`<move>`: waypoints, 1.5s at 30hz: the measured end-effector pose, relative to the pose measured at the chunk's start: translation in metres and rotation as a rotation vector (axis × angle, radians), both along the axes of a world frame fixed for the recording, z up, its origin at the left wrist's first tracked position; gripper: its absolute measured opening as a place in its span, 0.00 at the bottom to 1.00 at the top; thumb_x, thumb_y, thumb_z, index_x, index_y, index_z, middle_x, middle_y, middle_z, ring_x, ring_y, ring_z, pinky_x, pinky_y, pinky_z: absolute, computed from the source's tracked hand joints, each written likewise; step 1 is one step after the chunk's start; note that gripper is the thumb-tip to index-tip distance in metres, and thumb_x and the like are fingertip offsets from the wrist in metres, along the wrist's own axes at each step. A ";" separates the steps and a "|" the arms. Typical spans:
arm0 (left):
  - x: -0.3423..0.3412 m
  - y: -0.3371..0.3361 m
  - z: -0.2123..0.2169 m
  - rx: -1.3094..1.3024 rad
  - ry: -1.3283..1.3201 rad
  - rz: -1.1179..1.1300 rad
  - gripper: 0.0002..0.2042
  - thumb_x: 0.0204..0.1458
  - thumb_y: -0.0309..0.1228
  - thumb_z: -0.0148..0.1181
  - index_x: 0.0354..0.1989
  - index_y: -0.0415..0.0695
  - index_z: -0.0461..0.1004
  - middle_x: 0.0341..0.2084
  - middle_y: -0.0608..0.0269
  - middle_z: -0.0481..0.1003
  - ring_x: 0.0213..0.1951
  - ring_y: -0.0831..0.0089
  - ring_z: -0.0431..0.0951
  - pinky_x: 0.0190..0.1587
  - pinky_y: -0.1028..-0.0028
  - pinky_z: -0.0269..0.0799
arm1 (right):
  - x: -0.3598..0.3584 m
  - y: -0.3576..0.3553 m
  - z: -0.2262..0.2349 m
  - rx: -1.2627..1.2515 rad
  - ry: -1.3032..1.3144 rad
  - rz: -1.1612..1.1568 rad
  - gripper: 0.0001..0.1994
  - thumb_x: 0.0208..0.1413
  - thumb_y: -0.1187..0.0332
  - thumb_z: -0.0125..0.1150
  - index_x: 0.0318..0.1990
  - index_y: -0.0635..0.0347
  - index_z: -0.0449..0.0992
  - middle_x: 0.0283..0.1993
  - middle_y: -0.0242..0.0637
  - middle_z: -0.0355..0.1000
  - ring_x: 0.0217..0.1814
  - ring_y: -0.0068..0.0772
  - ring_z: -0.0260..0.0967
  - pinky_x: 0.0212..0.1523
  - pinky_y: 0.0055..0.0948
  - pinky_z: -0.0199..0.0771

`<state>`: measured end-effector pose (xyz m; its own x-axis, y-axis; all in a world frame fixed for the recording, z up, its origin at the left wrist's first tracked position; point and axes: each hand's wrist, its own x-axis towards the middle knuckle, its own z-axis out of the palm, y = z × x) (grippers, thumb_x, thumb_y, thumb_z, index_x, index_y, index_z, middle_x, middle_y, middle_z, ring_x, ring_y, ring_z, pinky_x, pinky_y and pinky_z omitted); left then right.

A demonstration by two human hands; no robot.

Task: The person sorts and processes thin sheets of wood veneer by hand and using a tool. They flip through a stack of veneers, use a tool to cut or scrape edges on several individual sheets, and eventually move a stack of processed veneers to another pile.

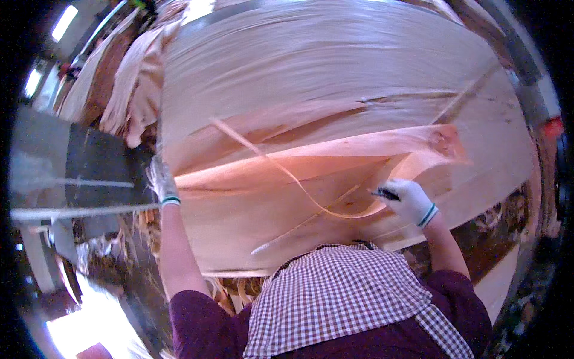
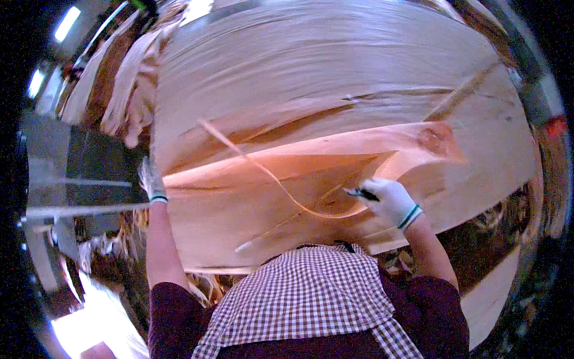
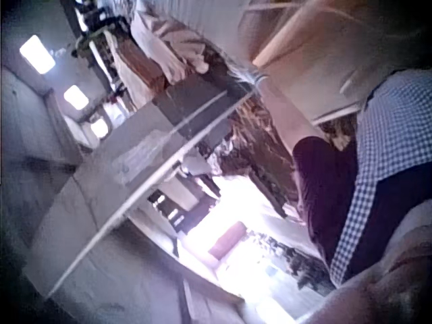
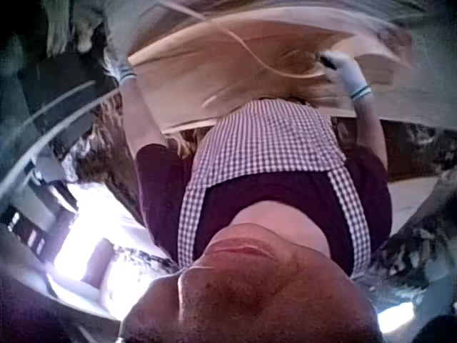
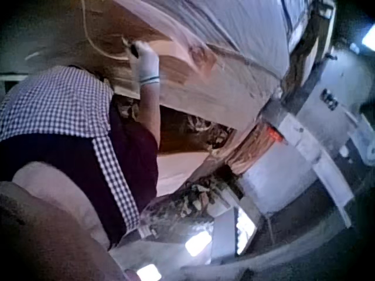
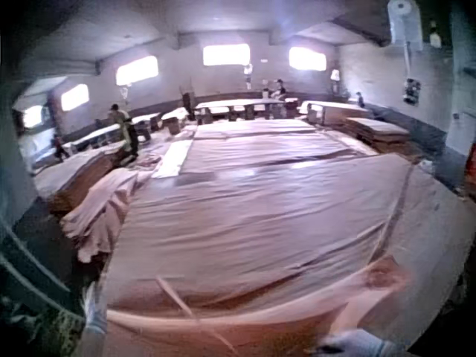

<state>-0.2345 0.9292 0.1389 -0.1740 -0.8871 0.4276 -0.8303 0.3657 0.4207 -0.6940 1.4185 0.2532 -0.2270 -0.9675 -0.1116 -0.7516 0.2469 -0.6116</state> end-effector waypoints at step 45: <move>0.358 -0.018 0.108 0.098 0.866 -0.197 0.15 0.53 0.28 0.51 0.49 0.37 0.69 0.42 0.56 0.74 0.47 0.71 0.72 0.52 0.75 0.64 | 0.585 -0.313 -0.025 -0.163 -1.218 0.170 0.13 0.59 0.64 0.51 0.42 0.65 0.72 0.28 0.35 0.72 0.21 0.20 0.65 0.20 0.20 0.63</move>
